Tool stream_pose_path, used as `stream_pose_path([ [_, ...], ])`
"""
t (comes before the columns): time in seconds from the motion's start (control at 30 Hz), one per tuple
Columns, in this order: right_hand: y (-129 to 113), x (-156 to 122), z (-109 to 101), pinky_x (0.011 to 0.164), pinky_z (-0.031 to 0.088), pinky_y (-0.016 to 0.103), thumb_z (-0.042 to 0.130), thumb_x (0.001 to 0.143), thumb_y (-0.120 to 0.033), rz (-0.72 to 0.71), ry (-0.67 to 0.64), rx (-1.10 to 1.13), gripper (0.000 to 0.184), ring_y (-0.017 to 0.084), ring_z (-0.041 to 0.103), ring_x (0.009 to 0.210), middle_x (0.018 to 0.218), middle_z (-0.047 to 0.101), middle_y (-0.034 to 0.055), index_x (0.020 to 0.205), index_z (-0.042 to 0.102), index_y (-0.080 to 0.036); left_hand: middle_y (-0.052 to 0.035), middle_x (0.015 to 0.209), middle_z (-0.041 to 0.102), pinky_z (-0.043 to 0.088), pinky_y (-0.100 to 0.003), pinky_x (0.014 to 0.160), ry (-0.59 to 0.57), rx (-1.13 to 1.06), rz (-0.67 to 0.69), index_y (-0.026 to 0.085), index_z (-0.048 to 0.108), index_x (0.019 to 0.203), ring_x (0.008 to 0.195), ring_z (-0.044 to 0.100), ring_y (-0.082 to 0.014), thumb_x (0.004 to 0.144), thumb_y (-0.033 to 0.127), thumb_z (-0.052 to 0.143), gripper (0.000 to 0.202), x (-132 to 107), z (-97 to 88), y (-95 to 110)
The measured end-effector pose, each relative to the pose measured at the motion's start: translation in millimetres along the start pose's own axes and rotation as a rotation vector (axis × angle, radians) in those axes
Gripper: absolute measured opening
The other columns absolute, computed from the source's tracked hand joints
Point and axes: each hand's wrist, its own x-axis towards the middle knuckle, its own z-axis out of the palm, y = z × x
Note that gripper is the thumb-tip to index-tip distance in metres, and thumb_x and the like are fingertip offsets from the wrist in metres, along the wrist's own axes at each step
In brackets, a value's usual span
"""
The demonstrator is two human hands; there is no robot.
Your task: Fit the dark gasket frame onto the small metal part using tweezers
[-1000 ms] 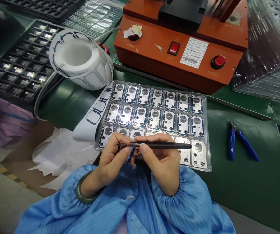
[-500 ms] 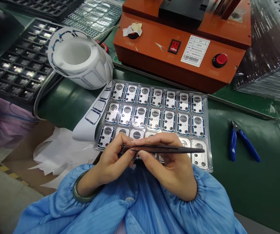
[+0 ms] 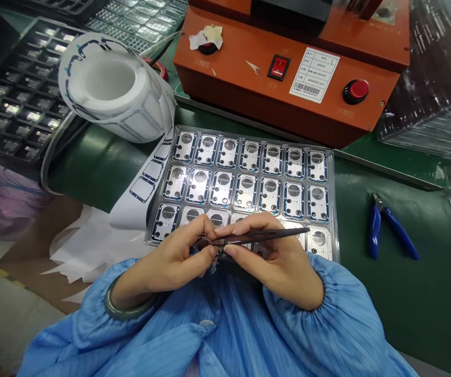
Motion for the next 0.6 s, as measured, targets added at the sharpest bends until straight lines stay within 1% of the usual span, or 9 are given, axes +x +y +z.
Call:
stream_pose_path([
  [0.3,-0.1,2.8,-7.3,0.083,0.062,0.034,0.066,0.079,-0.005,-0.006,-0.084,0.018,0.026,0.019,0.071,0.095,0.098,0.075,0.0017,0.094,0.059,-0.025,0.0056,0.06,0.053,0.039,-0.023,0.049,-0.018,0.052,0.009,0.022,0.042,0.083,0.05,0.05,-0.0104,0.083,0.017,0.048,0.008,2.0,-1.5,2.1],
  [0.6,2.5,1.4,-9.1,0.084,0.061,0.034,0.065,0.081,-0.004,-0.007,-0.115,0.041,0.027,0.019,0.071,0.096,0.101,0.074,0.0021,0.095,0.058,-0.025,0.0064,0.06,0.052,0.038,-0.024,0.05,-0.04,0.063,-0.011,0.022,0.041,0.083,0.049,0.05,-0.0106,0.084,0.018,0.047,0.007,1.5,-1.7,0.6],
])
